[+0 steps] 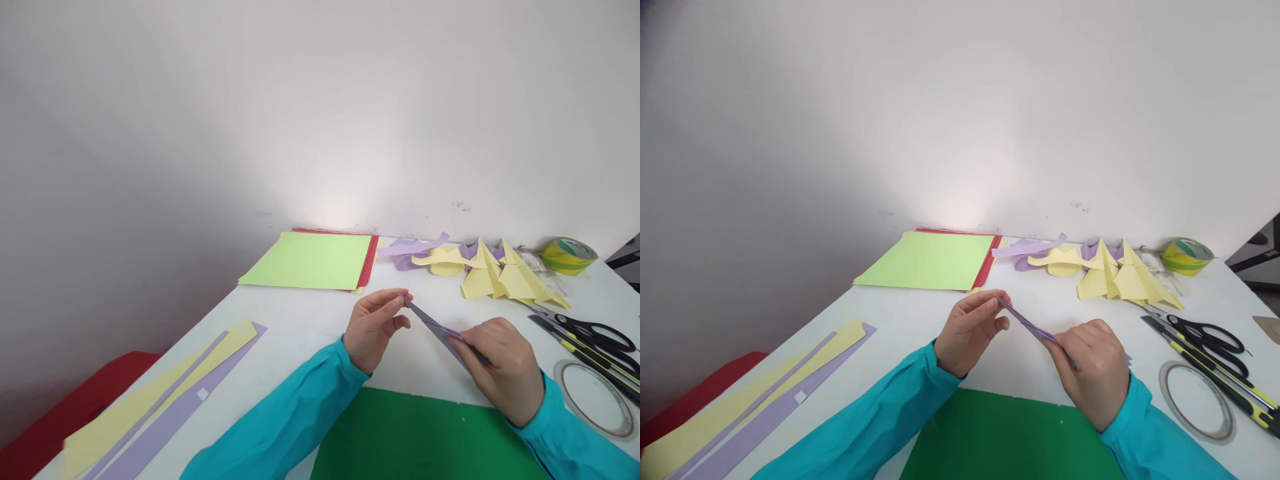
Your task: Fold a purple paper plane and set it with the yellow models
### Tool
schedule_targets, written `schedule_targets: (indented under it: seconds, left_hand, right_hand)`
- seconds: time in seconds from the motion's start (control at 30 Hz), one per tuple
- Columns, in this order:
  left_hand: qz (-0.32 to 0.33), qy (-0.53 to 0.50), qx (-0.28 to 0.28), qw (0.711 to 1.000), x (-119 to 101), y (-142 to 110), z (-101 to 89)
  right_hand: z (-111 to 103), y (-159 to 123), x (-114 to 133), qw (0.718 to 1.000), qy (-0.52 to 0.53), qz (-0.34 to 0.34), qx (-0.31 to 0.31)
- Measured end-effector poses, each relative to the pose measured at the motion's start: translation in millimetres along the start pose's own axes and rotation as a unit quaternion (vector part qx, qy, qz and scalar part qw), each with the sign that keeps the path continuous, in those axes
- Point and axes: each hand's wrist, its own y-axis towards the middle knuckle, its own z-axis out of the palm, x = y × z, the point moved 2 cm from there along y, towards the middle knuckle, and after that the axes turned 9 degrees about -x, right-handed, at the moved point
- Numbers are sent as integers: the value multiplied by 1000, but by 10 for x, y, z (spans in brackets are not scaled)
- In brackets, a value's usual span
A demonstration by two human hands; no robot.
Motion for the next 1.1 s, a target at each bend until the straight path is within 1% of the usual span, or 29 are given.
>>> schedule_targets:
  seconds: [0.17,0.33,0.53,0.97,1.1]
  left_hand:
    - [6,3,-17,1000,7,-1,-2]
    - [10,4,-15,1000,14,9,-7]
    - [14,9,-12,1000,17,11,-18]
    - [17,25,-18,999,17,12,-31]
    - [24,27,-24,999,19,14,-35]
  right_hand:
    - [11,-13,-16,1000,-22,-21,-2]
    - [19,-25,-18,999,-32,-29,-6]
    - [11,-14,5,998,-28,-36,-31]
    - [6,-1,13,998,-49,-44,-26]
    - [3,11,24,996,-67,-58,-30]
